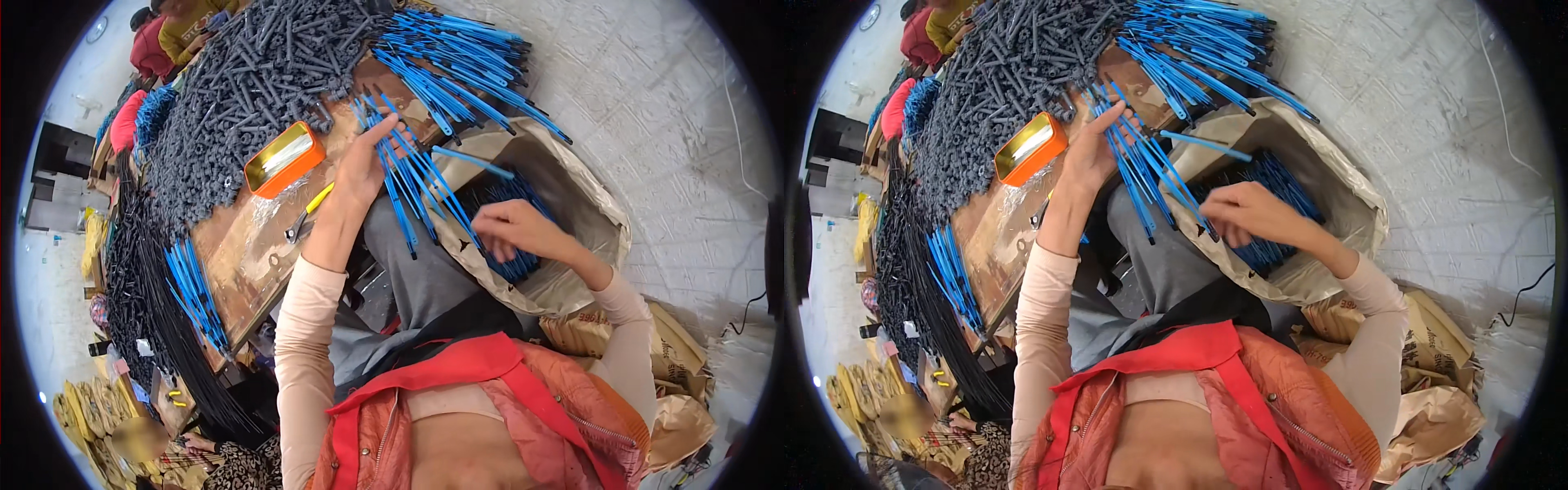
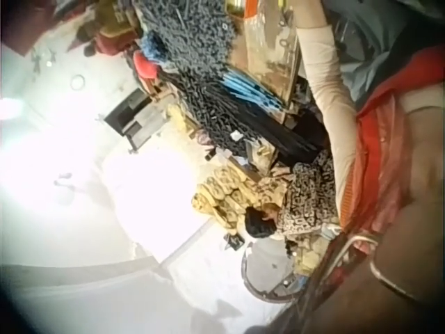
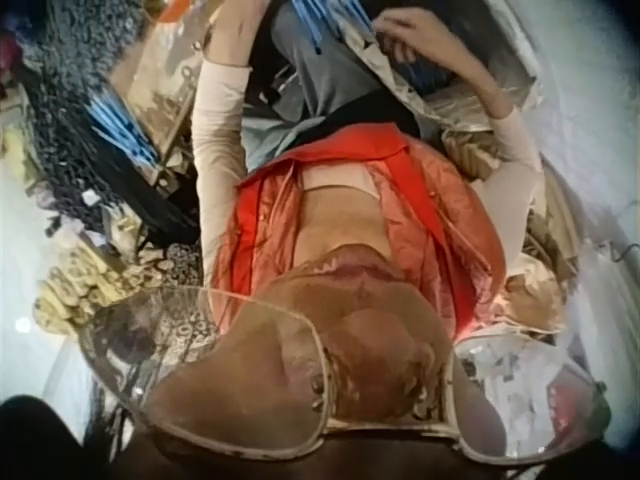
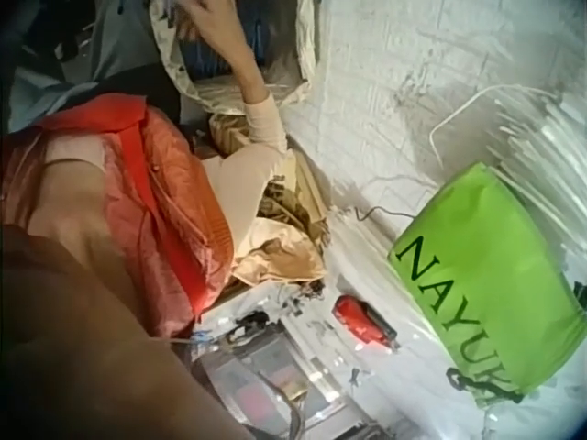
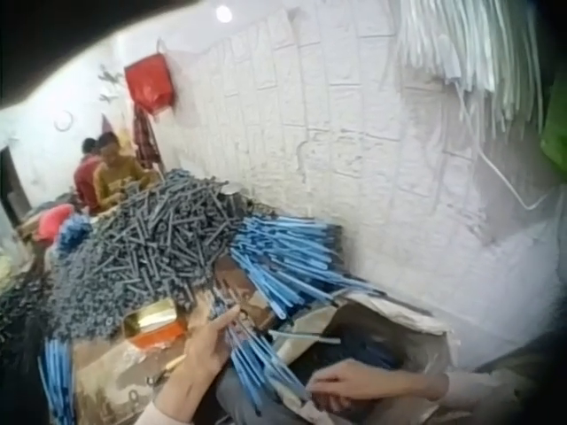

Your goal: Assembling blue plastic components onto a black frame and trimming them with pliers.

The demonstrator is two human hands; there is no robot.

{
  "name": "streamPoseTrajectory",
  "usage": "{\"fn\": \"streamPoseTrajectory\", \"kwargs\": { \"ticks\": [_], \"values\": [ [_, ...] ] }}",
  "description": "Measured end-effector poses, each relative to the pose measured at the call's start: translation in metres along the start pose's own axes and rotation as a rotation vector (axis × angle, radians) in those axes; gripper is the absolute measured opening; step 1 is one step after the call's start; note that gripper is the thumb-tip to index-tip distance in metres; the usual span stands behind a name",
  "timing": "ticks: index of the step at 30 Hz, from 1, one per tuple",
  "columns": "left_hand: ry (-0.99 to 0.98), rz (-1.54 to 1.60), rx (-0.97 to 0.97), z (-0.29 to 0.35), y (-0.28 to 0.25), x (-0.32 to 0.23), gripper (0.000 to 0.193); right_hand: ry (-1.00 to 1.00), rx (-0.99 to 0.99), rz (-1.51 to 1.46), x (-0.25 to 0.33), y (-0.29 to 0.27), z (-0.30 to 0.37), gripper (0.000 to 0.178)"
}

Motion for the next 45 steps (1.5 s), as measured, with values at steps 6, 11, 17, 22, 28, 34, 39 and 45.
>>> {"fn": "streamPoseTrajectory", "kwargs": {
  "ticks": [6,11,17,22,28,34,39,45],
  "values": [
    [-0.15,0.068,0.259,0.034,0.006,-0.02,0.027,-0.053,-0.647,0.429,0.004,-0.117,-0.026,0.032],
    [-0.228,-0.077,0.179,0.034,0.009,-0.013,0.03,0.095,-0.333,-0.18,-0.014,-0.128,-0.066,0.031],
    [-0.16,0.196,0.03,0.017,-0.021,-0.006,0.035,0.045,-0.231,-0.458,-0.037,-0.116,-0.013,0.028],
    [-0.104,0.093,0.011,-0.008,-0.012,0.016,0.038,-0.002,-0.329,-0.396,-0.024,-0.074,0.043,0.025],
    [-0.008,0.08,0.077,-0.019,0.026,0.02,0.034,-0.004,-0.261,-0.24,-0.013,-0.033,0.059,0.021],
    [0.1,-0.066,0.008,0.005,0.039,0.003,0.024,-0.063,-0.269,-0.176,-0.015,-0.021,0.058,0.018],
    [0.093,-0.054,0.023,0.012,0.018,0.002,0.021,-0.033,-0.214,-0.144,-0.01,-0.016,0.046,0.019],
    [0.009,0.139,0.114,0.027,-0.011,-0.009,0.018,0.049,0.075,-0.181,-0.004,0.007,0.02,0.019]
  ]
}}
Point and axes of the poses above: each hand's wrist, its own z-axis away from the middle knuckle, its own y-axis out of the palm, x = y × z, the point moved 4 cm from there along -z, towards the middle knuckle, and after that the axes turned 2 degrees about -z, right-handed, at the moved point
